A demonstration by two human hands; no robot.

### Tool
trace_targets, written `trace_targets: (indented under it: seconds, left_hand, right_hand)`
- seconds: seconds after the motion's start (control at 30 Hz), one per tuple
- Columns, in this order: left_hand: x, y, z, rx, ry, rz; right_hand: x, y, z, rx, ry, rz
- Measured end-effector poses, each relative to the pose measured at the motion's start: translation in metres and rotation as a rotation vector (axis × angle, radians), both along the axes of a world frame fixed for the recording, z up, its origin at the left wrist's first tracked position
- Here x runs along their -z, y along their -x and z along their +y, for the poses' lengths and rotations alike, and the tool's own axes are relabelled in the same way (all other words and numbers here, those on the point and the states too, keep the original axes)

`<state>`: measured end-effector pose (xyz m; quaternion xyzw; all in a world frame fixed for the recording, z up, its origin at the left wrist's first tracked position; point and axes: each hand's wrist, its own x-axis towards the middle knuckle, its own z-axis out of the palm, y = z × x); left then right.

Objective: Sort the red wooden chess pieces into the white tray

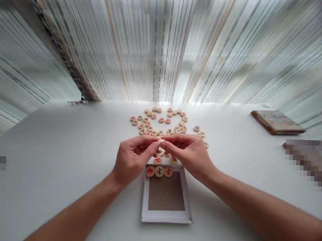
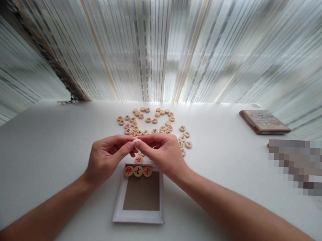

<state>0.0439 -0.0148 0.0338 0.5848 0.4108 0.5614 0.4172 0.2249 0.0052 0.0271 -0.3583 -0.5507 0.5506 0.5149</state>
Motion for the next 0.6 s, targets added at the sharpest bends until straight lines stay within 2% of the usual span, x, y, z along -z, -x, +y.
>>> trace_targets:
  seconds: [0.23,0.6]
  left_hand:
    - [0.0004,0.0002,-0.0008,0.002,-0.028,0.016]
    - [0.0001,0.0025,0.0024,0.106,0.089,-0.128]
  right_hand:
    - [-0.0039,-0.0010,-0.0011,-0.008,0.001,-0.029]
    - [-0.0057,-0.0011,0.0017,-0.136,0.153,0.064]
